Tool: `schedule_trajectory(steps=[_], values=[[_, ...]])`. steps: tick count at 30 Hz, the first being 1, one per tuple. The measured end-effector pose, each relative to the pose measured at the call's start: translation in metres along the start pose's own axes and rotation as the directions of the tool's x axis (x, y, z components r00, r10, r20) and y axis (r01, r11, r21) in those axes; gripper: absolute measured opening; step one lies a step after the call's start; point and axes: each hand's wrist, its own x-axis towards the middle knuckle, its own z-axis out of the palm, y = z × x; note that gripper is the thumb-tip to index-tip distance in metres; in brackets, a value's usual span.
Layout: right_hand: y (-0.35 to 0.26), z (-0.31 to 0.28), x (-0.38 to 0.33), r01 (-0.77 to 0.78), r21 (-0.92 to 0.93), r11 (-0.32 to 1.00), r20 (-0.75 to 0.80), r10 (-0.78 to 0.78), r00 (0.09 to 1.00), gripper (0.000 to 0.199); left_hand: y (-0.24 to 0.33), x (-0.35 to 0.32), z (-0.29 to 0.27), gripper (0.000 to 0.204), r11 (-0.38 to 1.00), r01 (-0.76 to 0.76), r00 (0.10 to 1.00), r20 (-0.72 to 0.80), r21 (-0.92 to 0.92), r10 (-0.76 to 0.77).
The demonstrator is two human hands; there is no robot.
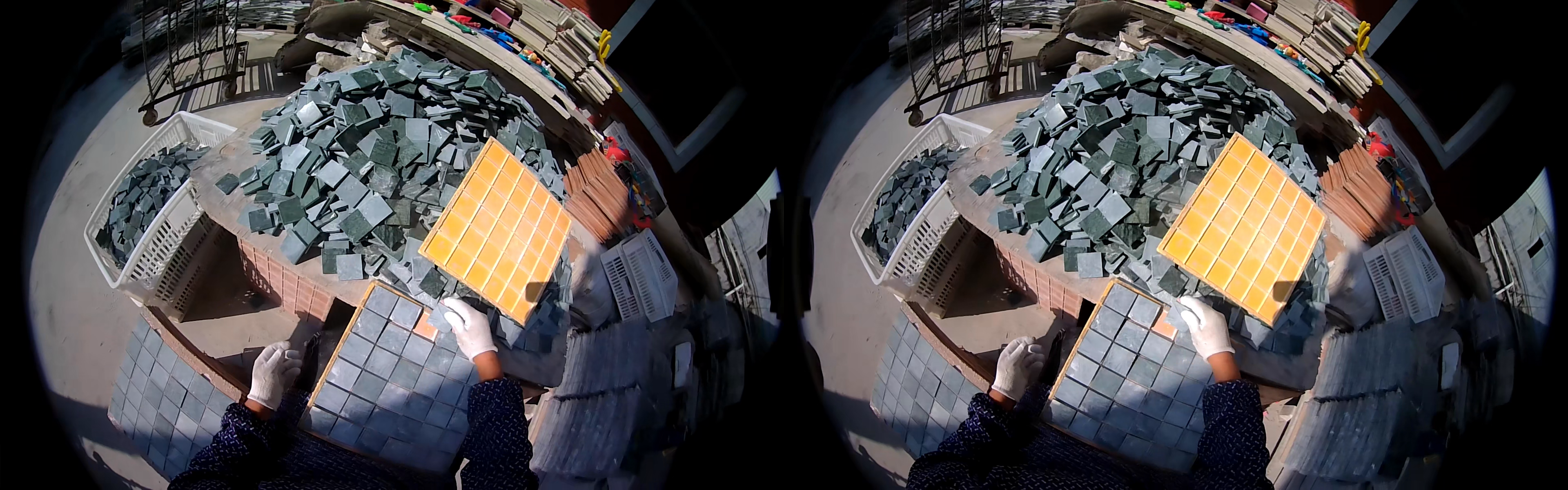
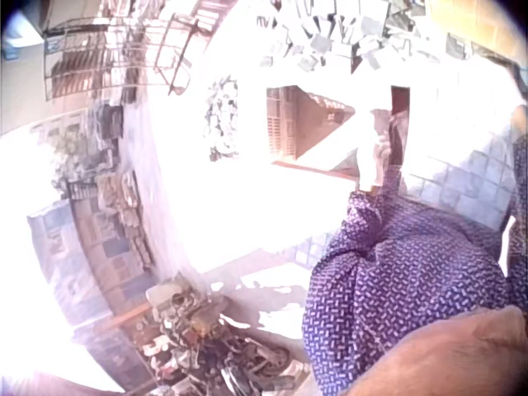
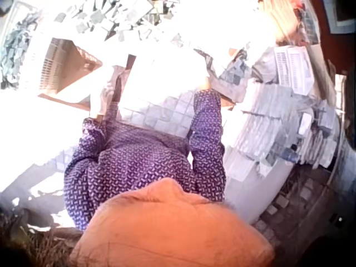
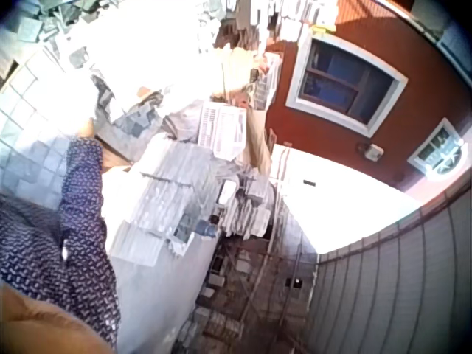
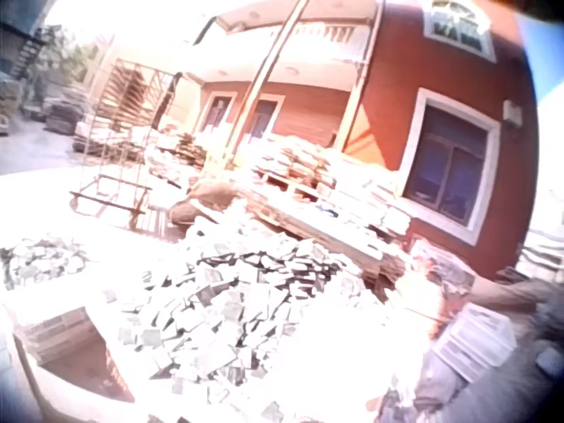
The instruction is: The person places small green tiles one by one into a yellow grid frame on a table, filling the grid cells. After completing the grid, the person flips the frame to reveal the arranged tiles and sets it aside.
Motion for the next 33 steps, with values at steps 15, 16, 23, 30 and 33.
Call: schedule_trajectory(steps=[15, 16, 23, 30, 33], values=[[-0.004, 0.027, -0.026, 0.083, -0.338, 0.938, 0.082, -0.059, 0.995, 0.029, 0.008, -0.015, 0.074, 0.020, 0.577, -0.500, 0.866, 0.395, 0.646, 0.307], [-0.005, 0.028, -0.025, 0.068, -0.336, 0.939, 0.060, -0.050, 0.997, 0.030, 0.001, -0.010, 0.086, 0.022, 0.453, -0.647, 0.763, 0.534, 0.613, 0.365], [-0.012, 0.048, -0.037, -0.004, -0.417, 0.909, -0.133, -0.056, 0.990, 0.051, -0.010, -0.029, 0.148, 0.028, 0.158, -0.854, 0.520, 0.823, 0.495, 0.228], [-0.006, 0.041, -0.034, -0.061, -0.370, 0.927, -0.230, -0.028, 0.973, 0.060, -0.021, -0.029, 0.145, 0.030, 0.064, -0.905, 0.425, 0.900, 0.421, 0.095], [-0.006, 0.028, -0.050, -0.034, -0.255, 0.966, -0.315, -0.050, 0.948, 0.063, 0.006, -0.001, 0.161, 0.033, 0.048, -0.895, 0.443, 0.870, 0.443, 0.217]])
